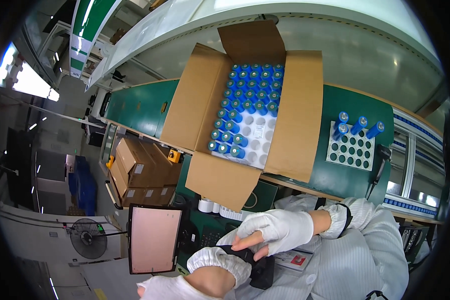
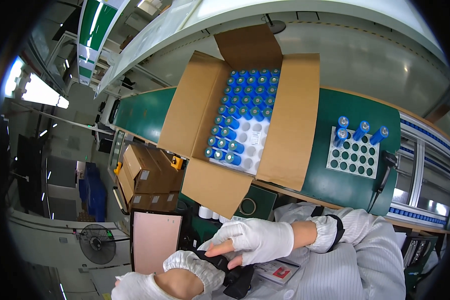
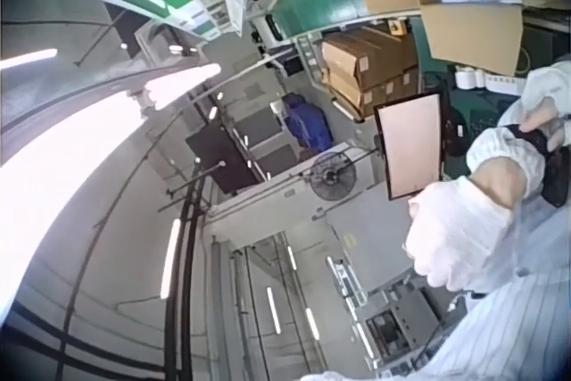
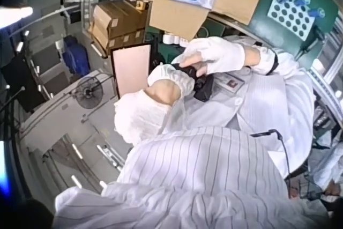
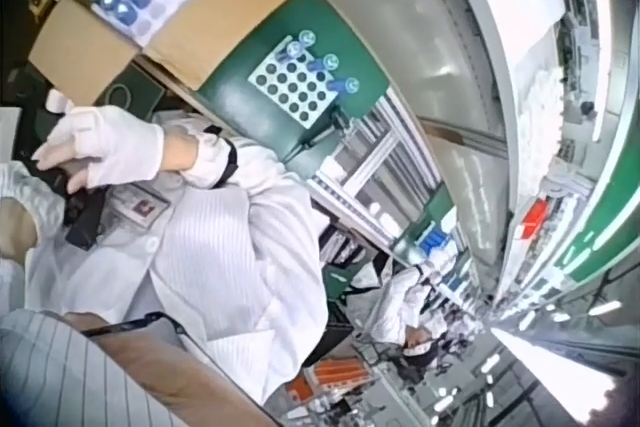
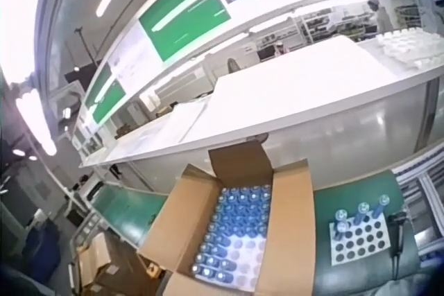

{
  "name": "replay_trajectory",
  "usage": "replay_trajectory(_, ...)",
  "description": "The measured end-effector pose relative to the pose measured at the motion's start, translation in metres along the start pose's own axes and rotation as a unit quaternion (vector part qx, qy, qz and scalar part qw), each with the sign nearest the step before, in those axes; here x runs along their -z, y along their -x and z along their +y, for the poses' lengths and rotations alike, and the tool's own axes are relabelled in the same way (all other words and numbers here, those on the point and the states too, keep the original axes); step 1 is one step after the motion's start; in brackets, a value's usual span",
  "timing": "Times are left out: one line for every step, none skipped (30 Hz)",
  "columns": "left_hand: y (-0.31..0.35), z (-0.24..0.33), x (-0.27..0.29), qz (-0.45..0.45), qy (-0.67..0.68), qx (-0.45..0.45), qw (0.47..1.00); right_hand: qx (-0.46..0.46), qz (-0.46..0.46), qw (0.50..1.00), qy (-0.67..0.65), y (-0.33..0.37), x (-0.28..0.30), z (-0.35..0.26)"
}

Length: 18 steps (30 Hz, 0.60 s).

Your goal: The person pushes a cart of boxes, opens one, and removes documents and foam. They scan a label, then pick up blue batteries from the box, scan them with a handheld scanner, and place them into a tray before applying labels to the batteries.

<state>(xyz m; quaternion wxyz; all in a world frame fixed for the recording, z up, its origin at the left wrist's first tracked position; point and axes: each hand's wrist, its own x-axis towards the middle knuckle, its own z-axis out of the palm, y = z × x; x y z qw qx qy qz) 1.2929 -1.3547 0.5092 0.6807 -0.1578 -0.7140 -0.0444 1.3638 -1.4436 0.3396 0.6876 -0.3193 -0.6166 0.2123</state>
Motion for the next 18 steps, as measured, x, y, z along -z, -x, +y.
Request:
replay_trajectory(-0.001,-0.001,-0.001,-0.011,0.010,0.019,1.000,-0.005,0.002,1.000,-0.007,0.000,-0.002,0.000)
replay_trajectory(-0.001,-0.001,-0.002,-0.023,0.020,0.037,0.999,-0.010,0.004,1.000,-0.014,0.000,-0.003,-0.001)
replay_trajectory(0.004,-0.003,-0.016,-0.025,0.019,0.037,0.999,-0.010,0.002,1.000,-0.014,-0.002,-0.002,-0.001)
replay_trajectory(0.010,-0.003,-0.027,0.001,0.035,0.065,0.997,-0.012,-0.027,1.000,-0.012,-0.005,-0.001,0.001)
replay_trajectory(0.016,-0.003,-0.035,0.025,0.052,0.092,0.994,-0.013,-0.055,0.998,-0.010,-0.007,0.001,0.002)
replay_trajectory(0.021,-0.001,-0.039,0.047,0.071,0.119,0.989,-0.015,-0.056,0.998,-0.007,-0.010,0.003,0.003)
replay_trajectory(0.027,0.001,-0.041,0.068,0.089,0.146,0.983,-0.017,-0.093,0.996,-0.005,-0.012,0.007,0.004)
replay_trajectory(0.049,-0.012,-0.031,0.085,0.102,0.172,0.976,-0.020,-0.135,0.991,-0.005,-0.014,0.009,0.009)
replay_trajectory(0.064,-0.021,-0.005,0.100,0.118,0.199,0.968,-0.019,-0.139,0.990,-0.030,-0.009,0.007,0.018)
replay_trajectory(0.082,-0.033,0.024,0.112,0.128,0.227,0.959,-0.024,-0.150,0.988,-0.025,-0.006,0.009,0.023)
replay_trajectory(0.089,-0.034,0.030,0.125,0.139,0.255,0.949,-0.025,-0.161,0.986,-0.044,-0.005,0.012,0.028)
replay_trajectory(0.095,-0.034,0.032,0.137,0.147,0.284,0.938,-0.026,-0.173,0.983,-0.062,-0.005,0.018,0.027)
replay_trajectory(0.103,-0.036,0.030,0.151,0.151,0.310,0.926,-0.087,-0.207,0.974,-0.041,-0.008,0.027,0.024)
replay_trajectory(0.107,-0.039,0.024,0.164,0.160,0.337,0.913,-0.093,-0.217,0.971,-0.034,-0.005,0.033,0.024)
replay_trajectory(0.113,-0.041,0.027,0.153,0.154,0.336,0.917,-0.111,-0.207,0.971,-0.045,0.000,0.041,0.026)
replay_trajectory(0.115,-0.042,0.030,0.127,0.140,0.390,0.901,-0.128,-0.195,0.971,-0.059,0.000,0.044,0.025)
replay_trajectory(0.115,-0.043,0.032,0.103,0.125,0.442,0.882,-0.121,-0.185,0.973,-0.062,-0.004,0.044,0.020)
replay_trajectory(0.115,-0.043,0.033,0.098,0.117,0.440,0.885,-0.125,-0.193,0.971,-0.060,-0.006,0.046,0.017)
